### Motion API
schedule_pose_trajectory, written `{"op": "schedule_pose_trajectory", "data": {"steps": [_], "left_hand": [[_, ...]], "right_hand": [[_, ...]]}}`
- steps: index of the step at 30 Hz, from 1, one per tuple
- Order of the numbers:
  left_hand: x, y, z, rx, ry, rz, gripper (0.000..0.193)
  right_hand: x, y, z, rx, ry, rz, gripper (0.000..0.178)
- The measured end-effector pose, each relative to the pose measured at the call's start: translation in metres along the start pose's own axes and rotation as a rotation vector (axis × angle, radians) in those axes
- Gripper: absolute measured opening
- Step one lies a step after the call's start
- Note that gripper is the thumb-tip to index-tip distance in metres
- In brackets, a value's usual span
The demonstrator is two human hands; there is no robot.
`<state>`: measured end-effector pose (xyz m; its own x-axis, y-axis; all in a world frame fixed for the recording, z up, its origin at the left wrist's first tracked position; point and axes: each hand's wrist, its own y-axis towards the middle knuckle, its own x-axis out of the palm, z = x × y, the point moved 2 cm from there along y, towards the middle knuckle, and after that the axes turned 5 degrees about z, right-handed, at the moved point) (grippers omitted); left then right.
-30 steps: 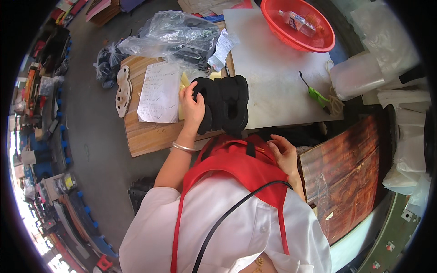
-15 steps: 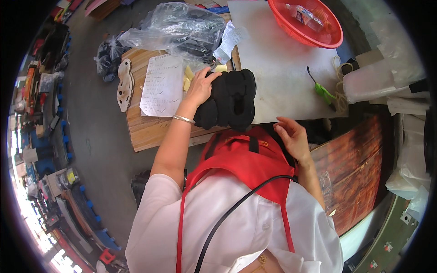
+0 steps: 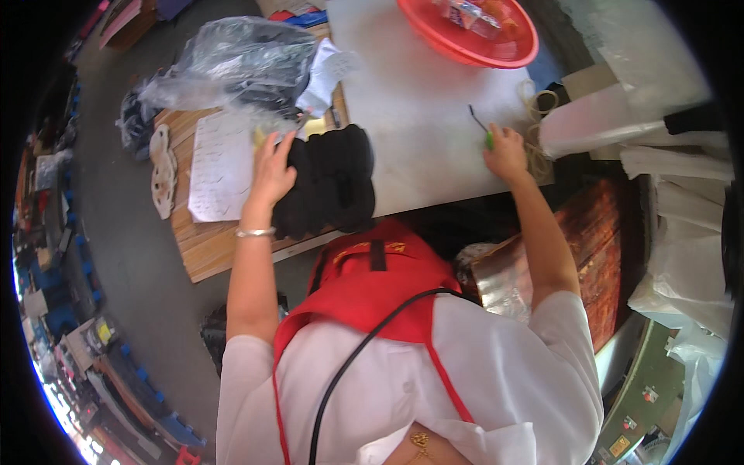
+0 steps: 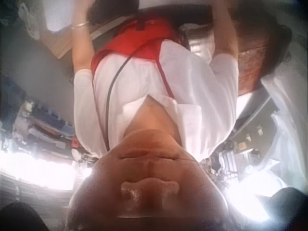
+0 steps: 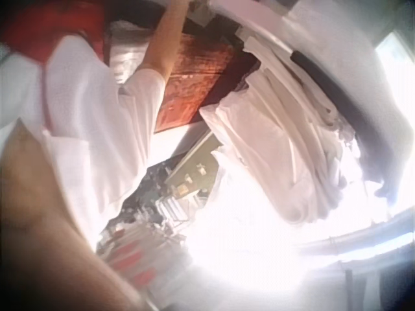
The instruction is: The person assembles black footwear components by hand, aligning and stacking them on a workbench. They then place the assembled parts into a plastic bag and tie it shut.
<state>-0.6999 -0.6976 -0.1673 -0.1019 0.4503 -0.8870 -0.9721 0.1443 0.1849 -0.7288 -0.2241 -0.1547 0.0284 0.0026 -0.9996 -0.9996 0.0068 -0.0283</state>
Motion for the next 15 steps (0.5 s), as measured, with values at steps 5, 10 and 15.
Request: {"op": "schedule_pose_trajectory", "data": {"steps": [5,10,15], "left_hand": [[-0.018,-0.038,-0.001,-0.253,0.004,0.193,0.065],[-0.022,-0.089,0.021,-0.425,-0.060,0.380,0.054],[-0.027,-0.109,0.032,-0.494,-0.078,0.492,0.049]], "right_hand": [[0.066,0.017,0.043,0.000,-0.287,-0.120,0.076],[0.095,0.029,0.072,0.052,-0.163,-0.130,0.080],[0.082,0.031,0.053,0.102,-0.227,-0.056,0.080]]}}
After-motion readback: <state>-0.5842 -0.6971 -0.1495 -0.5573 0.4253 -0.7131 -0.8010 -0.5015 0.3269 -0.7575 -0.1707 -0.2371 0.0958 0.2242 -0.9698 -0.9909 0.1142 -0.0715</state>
